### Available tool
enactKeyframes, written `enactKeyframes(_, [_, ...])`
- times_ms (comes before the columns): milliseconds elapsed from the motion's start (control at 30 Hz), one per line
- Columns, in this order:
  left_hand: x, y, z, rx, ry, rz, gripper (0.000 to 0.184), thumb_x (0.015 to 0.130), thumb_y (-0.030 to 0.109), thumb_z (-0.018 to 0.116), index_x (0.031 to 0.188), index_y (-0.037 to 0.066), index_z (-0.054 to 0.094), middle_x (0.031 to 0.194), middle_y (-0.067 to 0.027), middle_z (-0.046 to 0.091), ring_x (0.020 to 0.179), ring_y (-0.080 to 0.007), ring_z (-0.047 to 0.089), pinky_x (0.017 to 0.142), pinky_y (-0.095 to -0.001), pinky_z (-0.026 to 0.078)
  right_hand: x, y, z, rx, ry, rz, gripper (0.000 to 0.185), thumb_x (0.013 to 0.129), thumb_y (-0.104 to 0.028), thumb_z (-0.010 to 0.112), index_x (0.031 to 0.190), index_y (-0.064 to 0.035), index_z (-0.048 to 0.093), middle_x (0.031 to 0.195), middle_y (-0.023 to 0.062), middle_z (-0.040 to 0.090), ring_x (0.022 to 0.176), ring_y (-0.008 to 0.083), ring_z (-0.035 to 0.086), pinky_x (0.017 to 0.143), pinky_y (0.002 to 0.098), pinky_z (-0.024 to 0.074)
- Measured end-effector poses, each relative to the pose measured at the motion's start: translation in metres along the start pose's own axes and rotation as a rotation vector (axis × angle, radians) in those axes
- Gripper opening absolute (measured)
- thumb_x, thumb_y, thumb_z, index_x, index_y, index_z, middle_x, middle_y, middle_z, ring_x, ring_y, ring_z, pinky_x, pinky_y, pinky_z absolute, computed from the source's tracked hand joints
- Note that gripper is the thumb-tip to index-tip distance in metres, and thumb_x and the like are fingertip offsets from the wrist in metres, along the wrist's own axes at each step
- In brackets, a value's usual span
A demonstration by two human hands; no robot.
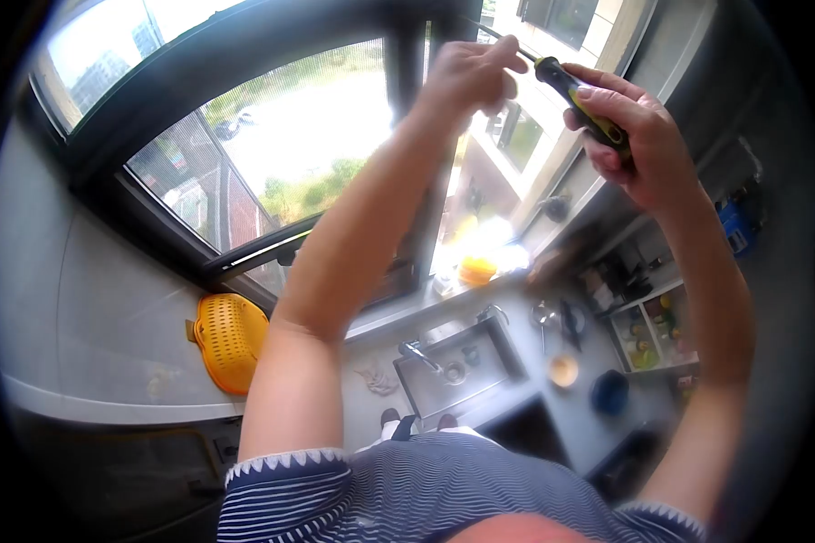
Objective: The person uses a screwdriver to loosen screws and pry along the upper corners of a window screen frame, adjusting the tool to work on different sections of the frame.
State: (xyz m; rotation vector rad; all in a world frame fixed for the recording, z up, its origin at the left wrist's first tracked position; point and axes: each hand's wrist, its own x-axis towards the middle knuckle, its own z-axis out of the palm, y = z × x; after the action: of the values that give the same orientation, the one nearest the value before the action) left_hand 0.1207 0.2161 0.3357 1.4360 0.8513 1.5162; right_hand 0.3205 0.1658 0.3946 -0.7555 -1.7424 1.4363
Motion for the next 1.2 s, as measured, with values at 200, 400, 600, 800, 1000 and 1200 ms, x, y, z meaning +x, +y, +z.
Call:
enactKeyframes(200, [0.006,0.030,-0.102,1.673,0.570,1.027,0.024,0.079,0.041,0.067,0.082,0.017,0.071,0.065,0.0020,0.062,0.058,-0.0129,0.062,0.050,-0.0265,0.048,0.006,-0.017,-0.009,-0.831,0.039,-0.216,0.041,0.084,-0.014,0.058,0.121,0.0016,0.053,0.072,0.0079,0.059,0.047,0.0046,0.051,0.037,0.0161,0.0384])
enactKeyframes(400, [0.012,0.036,-0.099,1.594,0.606,0.968,0.008,0.067,0.017,0.070,0.064,0.018,0.062,0.064,-0.0024,0.053,0.058,-0.0199,0.058,0.047,-0.0314,0.047,0.006,-0.001,-0.015,-1.919,0.084,-0.887,0.041,0.076,-0.007,0.063,0.117,-0.0102,0.060,0.080,0.0117,0.063,0.061,0.0201,0.064,0.053,0.0284,0.0510])
enactKeyframes(600, [0.010,0.038,-0.095,1.604,0.609,0.910,0.009,0.069,0.019,0.068,0.064,0.017,0.061,0.065,-0.0034,0.054,0.060,-0.0205,0.059,0.049,-0.0323,0.047,0.008,0.008,-0.015,-1.763,0.120,-0.947,0.037,0.075,-0.006,0.061,0.112,-0.0087,0.063,0.079,0.0112,0.063,0.063,0.0207,0.063,0.055,0.0301,0.0507])
enactKeyframes(800, [0.009,0.011,-0.060,1.334,0.524,0.734,0.035,0.080,0.047,0.064,0.080,0.013,0.071,0.060,0.0004,0.061,0.055,-0.0117,0.061,0.047,-0.0224,0.045,0.009,0.004,-0.005,-1.691,0.131,-0.898,0.033,0.076,-0.009,0.058,0.108,-0.0063,0.063,0.079,0.0120,0.063,0.064,0.0235,0.063,0.057,0.0338,0.0511])
enactKeyframes(1000, [0.014,-0.006,0.021,-0.362,0.013,-0.194,0.030,0.084,0.029,0.065,0.079,0.000,0.060,0.064,-0.0072,0.059,0.046,-0.0114,0.053,0.037,-0.0199,0.037,0.008,0.005,0.001,-1.520,0.094,-0.916,0.038,0.077,-0.015,0.059,0.111,-0.0008,0.060,0.077,0.0130,0.063,0.064,0.0238,0.063,0.059,0.0338,0.0513])
enactKeyframes(1200, [0.019,-0.014,0.020,-0.558,-0.012,-0.158,0.030,0.087,0.025,0.061,0.072,-0.001,0.059,0.063,-0.0071,0.055,0.050,-0.0119,0.052,0.042,-0.0227,0.039,-0.011,0.000,0.008,-0.011,0.091,-0.011,0.052,0.086,-0.027,0.058,0.127,0.0027,0.043,0.078,0.0091,0.057,0.055,0.0068,0.054,0.037,0.0181,0.0382])
